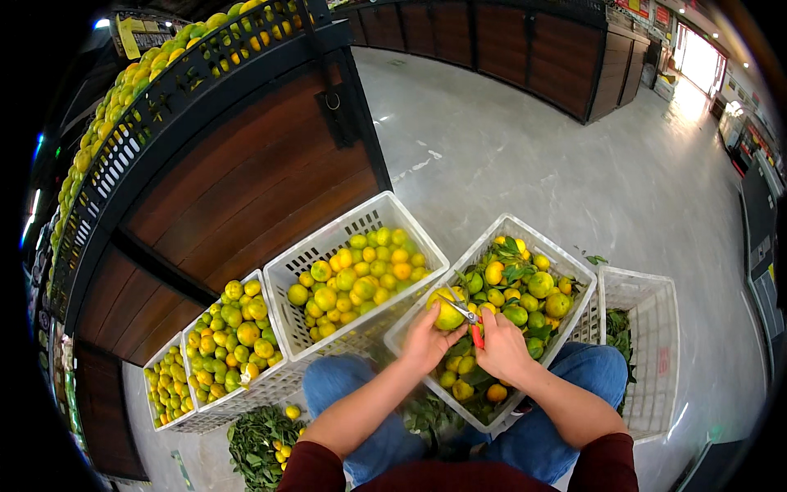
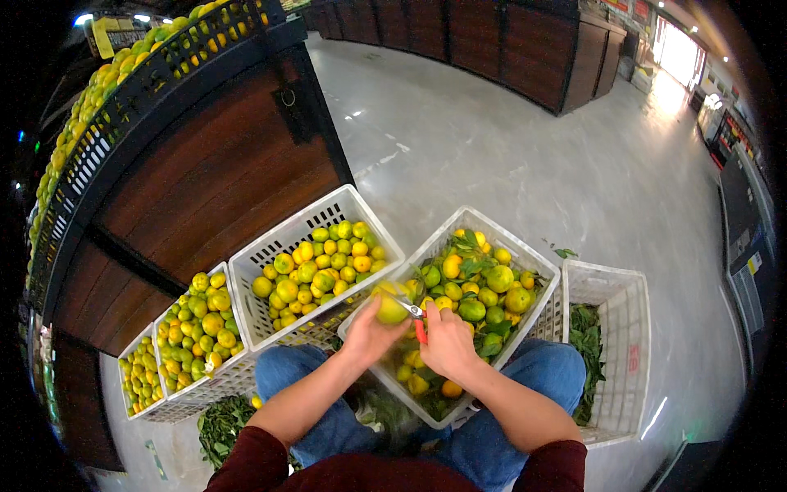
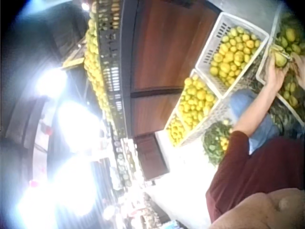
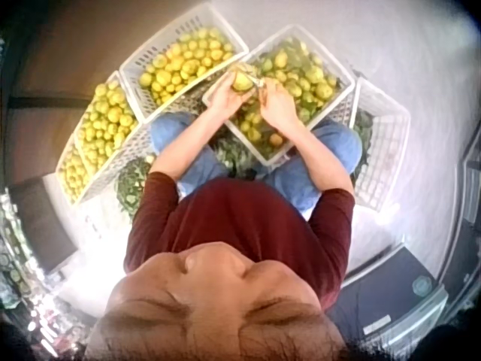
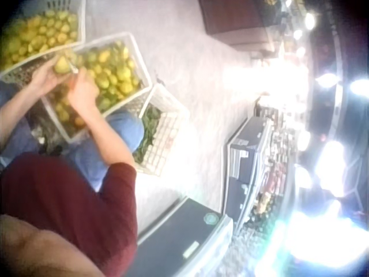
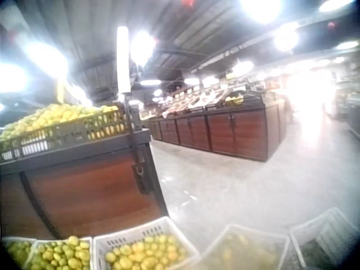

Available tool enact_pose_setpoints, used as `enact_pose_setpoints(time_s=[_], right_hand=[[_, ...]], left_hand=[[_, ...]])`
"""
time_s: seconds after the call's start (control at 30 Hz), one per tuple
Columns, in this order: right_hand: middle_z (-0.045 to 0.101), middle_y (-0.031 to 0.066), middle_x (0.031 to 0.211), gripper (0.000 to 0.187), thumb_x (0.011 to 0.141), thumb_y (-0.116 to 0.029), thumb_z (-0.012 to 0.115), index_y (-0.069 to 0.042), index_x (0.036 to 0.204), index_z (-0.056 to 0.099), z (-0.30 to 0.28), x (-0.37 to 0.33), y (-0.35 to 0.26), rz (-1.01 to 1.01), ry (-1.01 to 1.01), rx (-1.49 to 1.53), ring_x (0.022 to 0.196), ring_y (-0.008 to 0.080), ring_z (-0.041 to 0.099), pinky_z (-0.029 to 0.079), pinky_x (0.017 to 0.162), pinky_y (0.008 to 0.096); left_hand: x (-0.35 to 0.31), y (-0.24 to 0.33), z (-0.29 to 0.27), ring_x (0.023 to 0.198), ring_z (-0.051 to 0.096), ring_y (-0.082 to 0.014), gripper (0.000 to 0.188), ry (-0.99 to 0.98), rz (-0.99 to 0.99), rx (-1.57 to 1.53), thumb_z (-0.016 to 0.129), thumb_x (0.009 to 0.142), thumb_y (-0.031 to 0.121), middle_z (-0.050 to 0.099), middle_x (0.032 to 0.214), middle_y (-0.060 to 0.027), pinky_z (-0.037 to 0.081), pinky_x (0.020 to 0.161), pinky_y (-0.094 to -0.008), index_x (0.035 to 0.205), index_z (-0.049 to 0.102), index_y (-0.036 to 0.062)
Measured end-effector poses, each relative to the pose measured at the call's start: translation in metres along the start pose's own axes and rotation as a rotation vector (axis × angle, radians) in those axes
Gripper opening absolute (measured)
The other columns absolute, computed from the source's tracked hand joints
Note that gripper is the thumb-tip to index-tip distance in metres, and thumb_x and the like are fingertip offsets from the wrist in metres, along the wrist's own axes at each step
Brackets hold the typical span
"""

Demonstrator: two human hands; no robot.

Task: The person sits on the floor and uses red-handled shears to trim leaves and stems from small citrus fruits. They pick each fruit from a crate, cut off the foliage, and place the trimmed fruit into a separate crate while discarding the leaves into a third crate.

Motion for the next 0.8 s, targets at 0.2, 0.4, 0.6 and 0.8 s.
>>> enact_pose_setpoints(time_s=[0.2, 0.4, 0.6, 0.8], right_hand=[[0.053, 0.0270, 0.077, 0.031, 0.068, -0.008, 0.055, 0.005, 0.092, 0.039, 0.027, -0.014, 0.013, 0.143, -0.214, 0.069, 0.071, 0.0424, 0.055, 0.045, 0.064, 0.0466], [0.055, 0.0296, 0.073, 0.029, 0.071, -0.009, 0.050, 0.008, 0.092, 0.040, 0.056, -0.036, 0.018, 0.178, -0.443, 0.082, 0.069, 0.0436, 0.055, 0.045, 0.064, 0.0476], [0.056, 0.0293, 0.075, 0.026, 0.071, -0.008, 0.050, 0.008, 0.089, 0.043, 0.069, -0.051, 0.025, 0.220, -0.533, 0.035, 0.072, 0.0438, 0.056, 0.045, 0.066, 0.0472], [0.056, 0.0279, 0.076, 0.027, 0.070, -0.011, 0.055, 0.004, 0.089, 0.044, 0.067, -0.039, 0.036, 0.214, -0.444, -0.025, 0.075, 0.0440, 0.055, 0.045, 0.068, 0.0475]], left_hand=[[0.000, -0.010, -0.015, 0.101, 0.049, -0.0211, 0.031, 0.074, -0.019, 0.108, 0.046, 0.089, 0.025, 0.048, 0.111, -0.0103, 0.046, 0.085, -0.0378, 0.111, 0.042, 0.0043], [-0.011, -0.038, -0.056, 0.098, 0.050, -0.0206, 0.030, 0.165, -0.127, 0.296, 0.052, 0.086, 0.023, 0.047, 0.110, -0.0065, 0.049, 0.081, -0.0360, 0.109, 0.043, 0.0062], [-0.020, -0.068, -0.104, 0.088, 0.054, -0.0235, 0.045, 0.385, -0.341, 0.480, 0.058, 0.080, 0.035, 0.051, 0.104, -0.0097, 0.050, 0.070, -0.0357, 0.109, 0.045, 0.0031], [-0.009, -0.054, -0.085, 0.076, 0.048, -0.0194, 0.067, 0.254, -0.333, 0.921, 0.058, 0.072, 0.051, 0.048, 0.098, -0.0112, 0.040, 0.058, -0.0326, 0.110, 0.043, -0.0024]])
Point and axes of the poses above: each hand's wrist, its own x-axis towards the middle knuckle, its own z-axis out of the palm, y = z × x, the point moved 8 cm from there along x, towards the middle knuckle
